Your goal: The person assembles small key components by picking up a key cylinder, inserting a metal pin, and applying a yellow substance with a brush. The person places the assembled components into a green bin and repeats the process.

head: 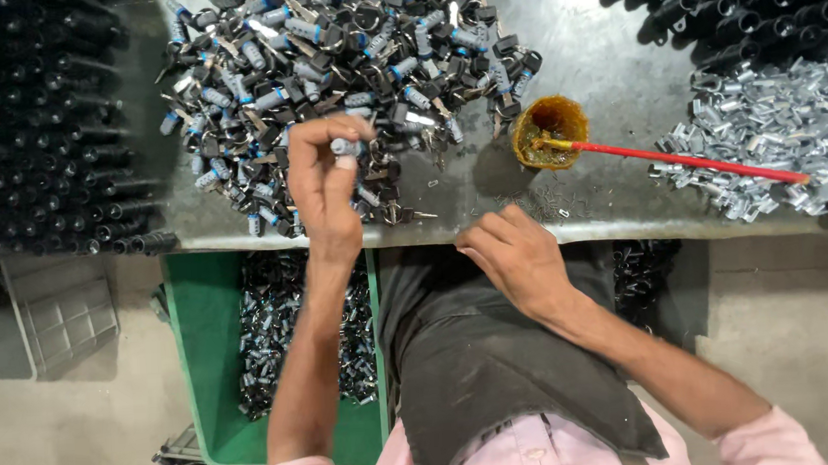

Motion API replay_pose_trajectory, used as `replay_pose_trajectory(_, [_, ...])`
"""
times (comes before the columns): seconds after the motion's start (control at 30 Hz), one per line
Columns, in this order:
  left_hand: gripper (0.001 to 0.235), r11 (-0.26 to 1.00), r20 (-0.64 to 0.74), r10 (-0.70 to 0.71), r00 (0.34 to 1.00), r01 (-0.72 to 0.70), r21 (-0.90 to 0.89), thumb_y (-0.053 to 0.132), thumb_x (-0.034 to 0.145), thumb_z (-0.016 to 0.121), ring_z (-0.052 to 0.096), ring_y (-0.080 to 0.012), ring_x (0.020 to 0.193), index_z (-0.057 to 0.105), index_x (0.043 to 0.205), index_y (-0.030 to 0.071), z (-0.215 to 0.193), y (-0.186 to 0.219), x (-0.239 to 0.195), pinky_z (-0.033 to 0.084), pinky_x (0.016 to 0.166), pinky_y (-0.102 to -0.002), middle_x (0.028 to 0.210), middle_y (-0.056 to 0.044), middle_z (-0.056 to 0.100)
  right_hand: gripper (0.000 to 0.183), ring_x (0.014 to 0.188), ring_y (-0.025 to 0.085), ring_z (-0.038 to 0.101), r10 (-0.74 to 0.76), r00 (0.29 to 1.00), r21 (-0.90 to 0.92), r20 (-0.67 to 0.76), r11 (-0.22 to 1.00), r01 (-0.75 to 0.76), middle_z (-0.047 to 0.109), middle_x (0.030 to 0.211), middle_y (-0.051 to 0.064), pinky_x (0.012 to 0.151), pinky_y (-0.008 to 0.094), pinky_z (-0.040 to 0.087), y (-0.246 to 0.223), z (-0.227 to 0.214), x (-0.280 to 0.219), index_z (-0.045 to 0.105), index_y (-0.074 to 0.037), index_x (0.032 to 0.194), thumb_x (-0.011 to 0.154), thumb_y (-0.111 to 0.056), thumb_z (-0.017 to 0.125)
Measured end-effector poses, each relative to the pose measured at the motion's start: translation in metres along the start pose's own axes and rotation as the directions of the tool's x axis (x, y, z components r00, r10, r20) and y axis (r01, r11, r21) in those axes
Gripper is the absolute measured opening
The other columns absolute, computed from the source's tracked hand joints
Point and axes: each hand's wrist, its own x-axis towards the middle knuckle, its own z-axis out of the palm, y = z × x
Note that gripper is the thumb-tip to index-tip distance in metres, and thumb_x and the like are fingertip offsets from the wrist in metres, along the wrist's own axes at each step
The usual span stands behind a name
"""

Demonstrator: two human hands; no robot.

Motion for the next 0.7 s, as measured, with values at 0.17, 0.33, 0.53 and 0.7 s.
replay_pose_trajectory(0.17, [0.031, 0.741, 0.042, -0.509, 0.860, 0.463, -0.487, 0.027, 0.113, 0.052, 0.058, -0.0162, 0.089, 0.059, 0.126, 0.000, 0.050, 0.021, -0.060, 0.054, 0.093, -0.038, 0.094, -0.005, 0.058, 0.018, 0.098, 0.018, 0.070, 0.221, 0.970, 0.505, -0.098, 0.851, -0.143, 0.072, 0.104, 0.003, 0.087, 0.030, 0.057, -0.001, -0.025, -0.014, 0.073, -0.006, 0.100, 0.086, 0.005, 0.076])
replay_pose_trajectory(0.33, [0.025, 0.363, 0.204, -0.737, 0.644, 0.632, -0.685, 0.022, 0.106, 0.058, 0.056, -0.0123, 0.083, 0.055, 0.127, 0.009, 0.087, 0.035, -0.104, 0.052, 0.078, -0.032, 0.096, -0.003, 0.058, 0.017, 0.103, 0.017, 0.068, 0.384, 0.912, 0.829, -0.146, 0.550, -0.099, 0.062, 0.115, 0.011, 0.091, 0.028, 0.059, -0.009, -0.037, -0.025, 0.068, 0.001, 0.098, 0.088, 0.013, 0.074])
replay_pose_trajectory(0.53, [0.024, 0.358, 0.173, -0.757, 0.630, 0.622, -0.696, 0.021, 0.108, 0.059, 0.053, -0.0097, 0.085, 0.057, 0.128, 0.009, 0.104, 0.035, -0.127, 0.050, 0.074, -0.030, 0.100, 0.000, 0.057, 0.014, 0.093, 0.014, 0.068, 0.448, 0.893, 0.888, -0.043, 0.427, -0.171, 0.058, 0.116, 0.011, 0.082, 0.027, 0.062, -0.014, -0.038, -0.030, 0.068, 0.003, 0.098, 0.089, 0.013, 0.072])
replay_pose_trajectory(0.7, [0.022, 0.397, 0.147, -0.733, 0.664, 0.593, -0.701, 0.021, 0.107, 0.059, 0.055, -0.0104, 0.087, 0.057, 0.126, 0.008, 0.108, 0.036, -0.134, 0.051, 0.074, -0.029, 0.106, -0.001, 0.060, 0.017, 0.097, 0.015, 0.067, 0.416, 0.906, 0.845, -0.073, 0.509, -0.166, 0.060, 0.115, 0.012, 0.085, 0.027, 0.059, -0.016, -0.044, -0.033, 0.069, 0.004, 0.099, 0.086, 0.014, 0.075])
